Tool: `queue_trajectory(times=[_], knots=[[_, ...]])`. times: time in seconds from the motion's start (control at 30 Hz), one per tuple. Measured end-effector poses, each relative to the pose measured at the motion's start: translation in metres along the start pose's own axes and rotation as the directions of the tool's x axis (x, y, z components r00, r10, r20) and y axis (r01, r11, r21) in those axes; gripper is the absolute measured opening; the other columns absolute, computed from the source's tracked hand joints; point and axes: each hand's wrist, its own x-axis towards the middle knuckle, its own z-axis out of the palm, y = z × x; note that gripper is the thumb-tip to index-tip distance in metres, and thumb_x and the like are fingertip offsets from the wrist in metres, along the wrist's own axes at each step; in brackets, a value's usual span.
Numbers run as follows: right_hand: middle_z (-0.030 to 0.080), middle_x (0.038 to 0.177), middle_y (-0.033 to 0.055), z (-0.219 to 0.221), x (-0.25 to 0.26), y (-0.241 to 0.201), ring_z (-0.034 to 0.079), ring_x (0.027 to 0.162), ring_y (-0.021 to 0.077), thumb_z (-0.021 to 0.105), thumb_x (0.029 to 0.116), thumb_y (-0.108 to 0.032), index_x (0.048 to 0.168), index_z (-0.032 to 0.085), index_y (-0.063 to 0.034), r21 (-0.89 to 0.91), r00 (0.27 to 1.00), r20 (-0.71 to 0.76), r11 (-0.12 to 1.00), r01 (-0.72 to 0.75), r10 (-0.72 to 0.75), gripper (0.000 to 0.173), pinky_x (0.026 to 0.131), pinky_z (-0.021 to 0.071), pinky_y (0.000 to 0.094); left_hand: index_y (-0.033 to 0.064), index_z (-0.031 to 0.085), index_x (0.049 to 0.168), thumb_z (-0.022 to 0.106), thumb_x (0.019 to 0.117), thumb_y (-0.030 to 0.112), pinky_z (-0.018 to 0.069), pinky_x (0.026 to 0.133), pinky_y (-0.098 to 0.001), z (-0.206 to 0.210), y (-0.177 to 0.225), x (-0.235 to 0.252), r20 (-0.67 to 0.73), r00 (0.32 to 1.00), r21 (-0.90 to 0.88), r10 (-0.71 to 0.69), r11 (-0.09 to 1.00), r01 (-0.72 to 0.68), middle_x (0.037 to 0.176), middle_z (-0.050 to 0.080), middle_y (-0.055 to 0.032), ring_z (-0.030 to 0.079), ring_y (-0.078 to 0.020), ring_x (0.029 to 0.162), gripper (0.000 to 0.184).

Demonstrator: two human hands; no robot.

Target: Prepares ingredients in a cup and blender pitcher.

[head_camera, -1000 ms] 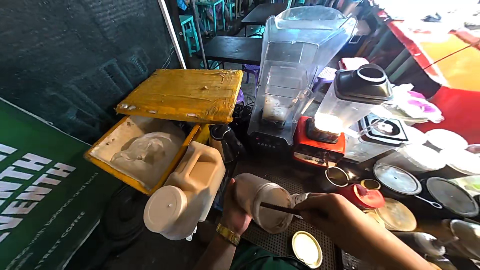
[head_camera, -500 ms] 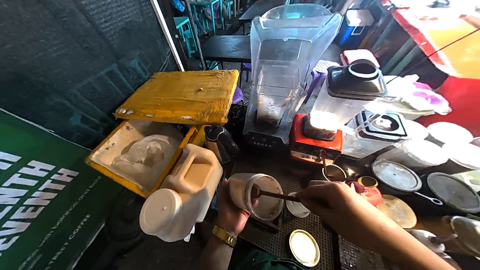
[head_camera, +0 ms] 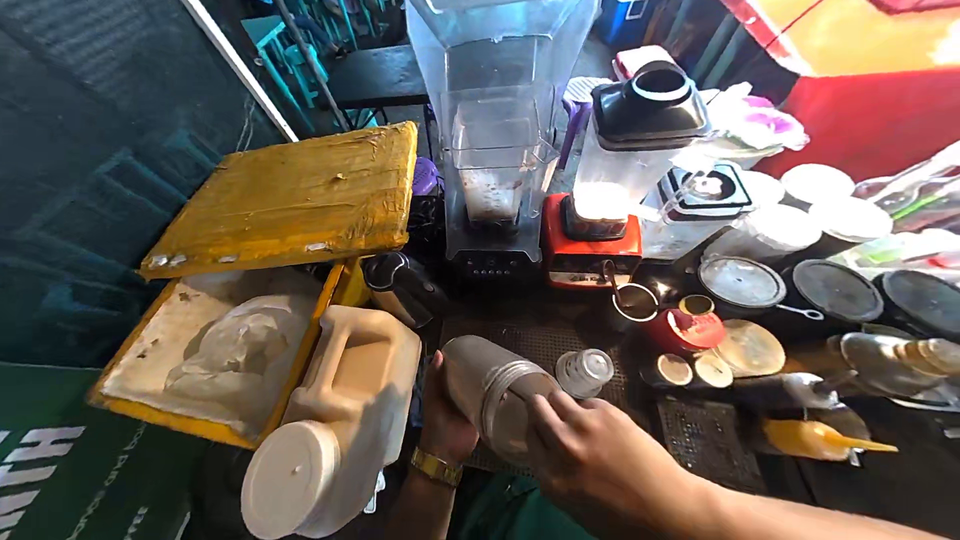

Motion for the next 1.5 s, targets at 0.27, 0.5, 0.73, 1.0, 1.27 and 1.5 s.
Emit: queue_trajectory(times=[0.27,0.5,0.73,1.0,1.27,1.5], knots=[[0.055,0.068,0.0078,-0.007,0.0,-0.009,0.055,0.048,0.0195,0.059,0.089,-0.006,0.07,0.064,-0.0065,0.208,0.999,-0.031,0.978,0.017,-0.011,0.02,0.035,0.0415,0.031,0.0118,0.063,0.117,0.031,0.1076,0.052,0.063,0.077,-0.0425,0.0,0.004,0.001,-0.015,1.0,0.102,0.017,0.995,-0.015,0.1,0.073,-0.0099,0.073,-0.0219,0.092,0.052],[0.058,0.072,0.0105,-0.025,-0.01,-0.005,0.057,0.053,0.0216,0.055,0.0951,-0.001,0.081,0.065,-0.0019,0.378,0.995,0.03,0.922,0.08,-0.098,0.018,0.041,0.0446,0.0323,0.0132,0.064,0.115,0.032,0.1075,0.051,0.0632,0.076,-0.0428,0.006,0.006,0.0,-0.005,1.0,0.11,0.025,0.994,-0.024,0.099,0.074,-0.0084,0.073,-0.021,0.092,0.05],[0.068,0.083,0.0029,-0.045,0.007,0.069,0.066,0.075,0.0172,0.065,0.0945,-0.011,0.09,0.074,-0.0112,0.57,0.898,0.391,0.713,-0.408,0.202,0.011,0.067,0.0564,0.0397,0.0104,0.062,0.126,0.041,0.1018,0.063,0.0615,0.082,-0.0469,-0.016,-0.002,0.011,0.099,0.992,0.088,0.082,0.992,-0.091,0.111,0.071,-0.014,0.071,-0.0267,0.101,0.061],[0.07,0.076,-0.0021,-0.032,0.009,0.142,0.06,0.061,0.0059,0.069,0.0943,-0.019,0.096,0.079,-0.0123,0.719,0.756,0.541,0.264,-0.643,0.37,0.012,0.059,0.0516,0.0263,0.0137,0.056,0.134,0.041,0.0975,0.07,0.0581,0.084,-0.056,0.025,-0.004,0.037,-0.061,0.997,-0.164,0.051,0.985,-0.061,0.122,0.066,-0.0184,0.067,-0.0348,0.108,0.069],[0.066,0.077,0.0037,-0.062,0.05,0.21,0.053,0.054,0.0059,0.061,0.1004,-0.01,0.103,0.072,-0.002,0.869,0.619,0.454,-0.166,-0.466,0.641,0.014,0.046,0.0422,0.0194,0.0161,0.048,0.141,0.055,0.0911,0.072,0.0575,0.088,-0.0559,0.07,-0.013,0.085,-0.139,0.99,-0.42,0.036,0.903,-0.092,0.133,0.059,-0.0201,0.063,-0.0396,0.115,0.075],[0.072,0.095,0.0152,-0.047,0.136,0.254,0.069,0.081,0.0277,0.066,0.0987,-0.01,0.11,0.073,-0.0026,0.59,0.642,0.011,0.513,-0.624,0.767,0.016,0.074,0.058,0.0507,0.0137,0.046,0.144,0.057,0.0904,0.072,0.0577,0.091,-0.0535,0.061,-0.025,0.08,-0.096,0.995,-0.457,0.023,0.887,-0.064,0.135,0.059,-0.021,0.063,-0.039,0.117,0.08]])
